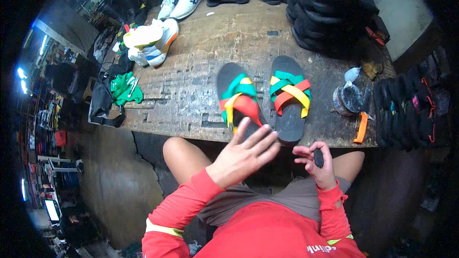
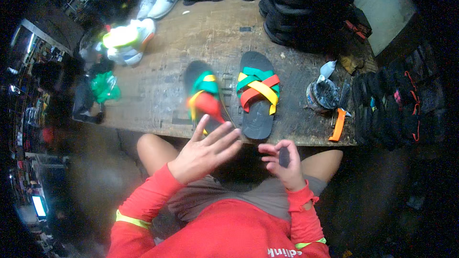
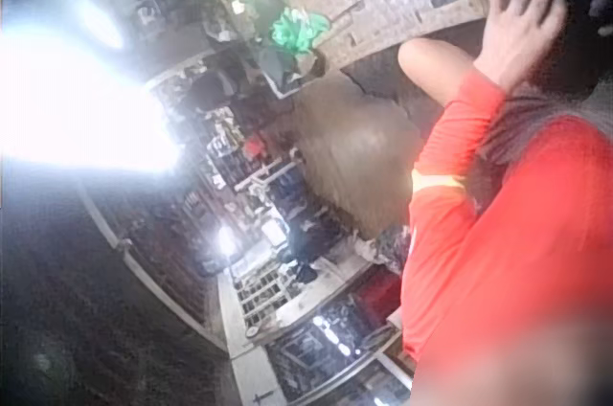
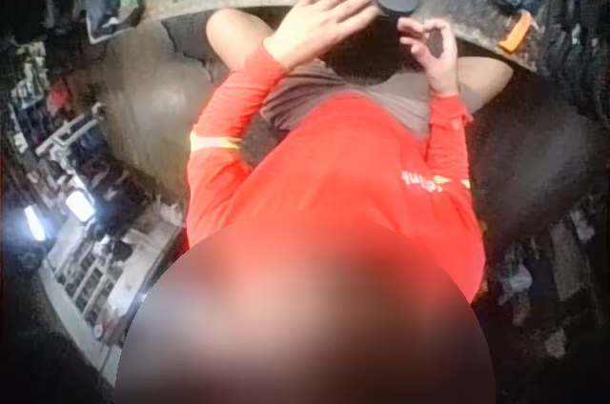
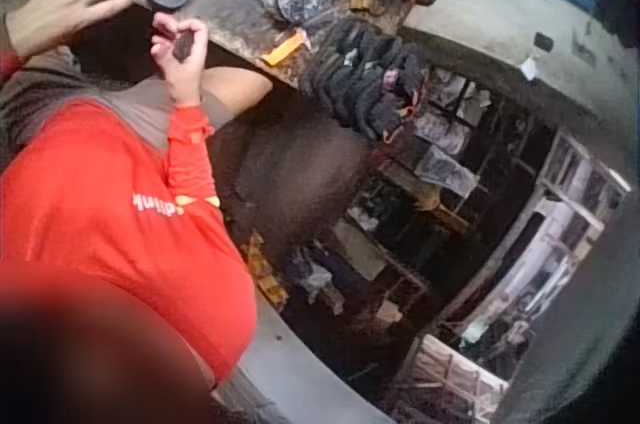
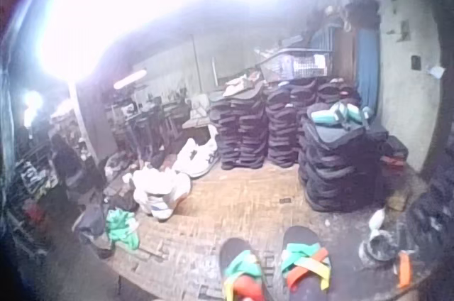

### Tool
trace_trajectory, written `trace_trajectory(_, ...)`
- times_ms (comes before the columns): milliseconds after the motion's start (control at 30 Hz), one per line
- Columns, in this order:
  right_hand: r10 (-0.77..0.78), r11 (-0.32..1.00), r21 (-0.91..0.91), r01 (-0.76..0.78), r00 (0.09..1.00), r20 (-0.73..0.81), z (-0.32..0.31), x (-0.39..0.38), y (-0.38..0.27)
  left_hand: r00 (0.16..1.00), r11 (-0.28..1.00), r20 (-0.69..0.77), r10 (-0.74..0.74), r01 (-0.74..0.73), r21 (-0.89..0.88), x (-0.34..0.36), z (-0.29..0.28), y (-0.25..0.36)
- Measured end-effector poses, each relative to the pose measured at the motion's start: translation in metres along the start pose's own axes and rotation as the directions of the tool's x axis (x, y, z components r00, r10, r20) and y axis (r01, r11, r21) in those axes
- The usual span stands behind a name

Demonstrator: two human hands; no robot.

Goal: The person uses a small knife to scrape and trim the soles and edges of several flip-flops and sandals on a wooden table. They handle each item one at a time, turning them over to work on different sides, then place them back on the table.

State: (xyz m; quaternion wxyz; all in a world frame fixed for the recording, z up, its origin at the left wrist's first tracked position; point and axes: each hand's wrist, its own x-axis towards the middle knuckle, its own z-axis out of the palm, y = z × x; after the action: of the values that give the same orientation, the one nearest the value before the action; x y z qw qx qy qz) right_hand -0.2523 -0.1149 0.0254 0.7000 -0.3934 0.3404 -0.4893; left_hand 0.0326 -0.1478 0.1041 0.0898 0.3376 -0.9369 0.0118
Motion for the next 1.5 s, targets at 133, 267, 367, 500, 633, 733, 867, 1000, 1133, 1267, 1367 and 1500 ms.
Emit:
trace_trajectory(133,-0.259,0.929,-0.328,0.169,0.932,-0.254,-0.009,0.031,0.007,0.981,0.955,-0.005,-0.194,0.188,-0.23,-0.024,0.039,-0.013)
trace_trajectory(267,-0.377,0.847,-0.509,0.154,0.85,-0.369,-0.019,0.081,0.006,0.886,0.836,-0.203,-0.416,0.285,-0.469,-0.009,0.07,-0.013)
trace_trajectory(367,-0.483,0.653,-0.746,0.126,0.829,-0.283,-0.017,0.121,0.009,0.779,0.831,-0.316,-0.542,0.443,-0.336,0.038,0.085,-0.034)
trace_trajectory(500,-0.528,0.483,-0.875,0.026,0.806,-0.267,-0.01,0.139,0.019,0.706,0.656,0.055,-0.706,0.681,-0.325,0.093,0.095,-0.057)
trace_trajectory(633,-0.536,0.476,-0.866,0.152,0.831,-0.149,-0.021,0.134,0.021,0.664,0.686,-0.208,-0.719,0.628,-0.367,0.104,0.112,-0.048)
trace_trajectory(733,-0.369,0.809,-0.54,0.23,0.915,-0.164,-0.034,0.126,0.021,0.645,0.724,-0.332,-0.688,0.589,-0.359,0.088,0.127,-0.057)
trace_trajectory(867,-0.302,0.827,-0.511,0.235,0.952,-0.051,-0.04,0.118,0.022,0.607,0.795,-0.523,-0.598,0.53,-0.294,0.025,0.125,-0.1)
trace_trajectory(1000,-0.288,0.863,-0.477,0.166,0.938,-0.193,-0.034,0.117,0.018,0.506,0.773,-0.621,-0.599,0.568,-0.283,-0.07,0.088,-0.183)
trace_trajectory(1133,-0.316,0.821,-0.544,0.173,0.931,-0.18,-0.03,0.119,0.017,0.428,0.626,-0.521,-0.739,0.721,-0.296,-0.151,0.069,-0.248)
trace_trajectory(1267,-0.313,0.83,-0.537,0.151,0.923,-0.225,-0.029,0.12,0.02,0.393,0.498,-0.35,-0.85,0.816,-0.293,-0.181,0.077,-0.276)
trace_trajectory(1367,-0.358,0.825,-0.537,0.175,0.898,-0.257,-0.03,0.117,0.021,0.507,0.568,-0.265,-0.82,0.776,-0.273,-0.183,0.077,-0.27)
trace_trajectory(1500,-0.362,0.841,-0.492,0.225,0.91,-0.202,-0.031,0.095,0.025,0.513,0.602,-0.415,-0.752,0.79,-0.113,-0.203,0.072,-0.227)
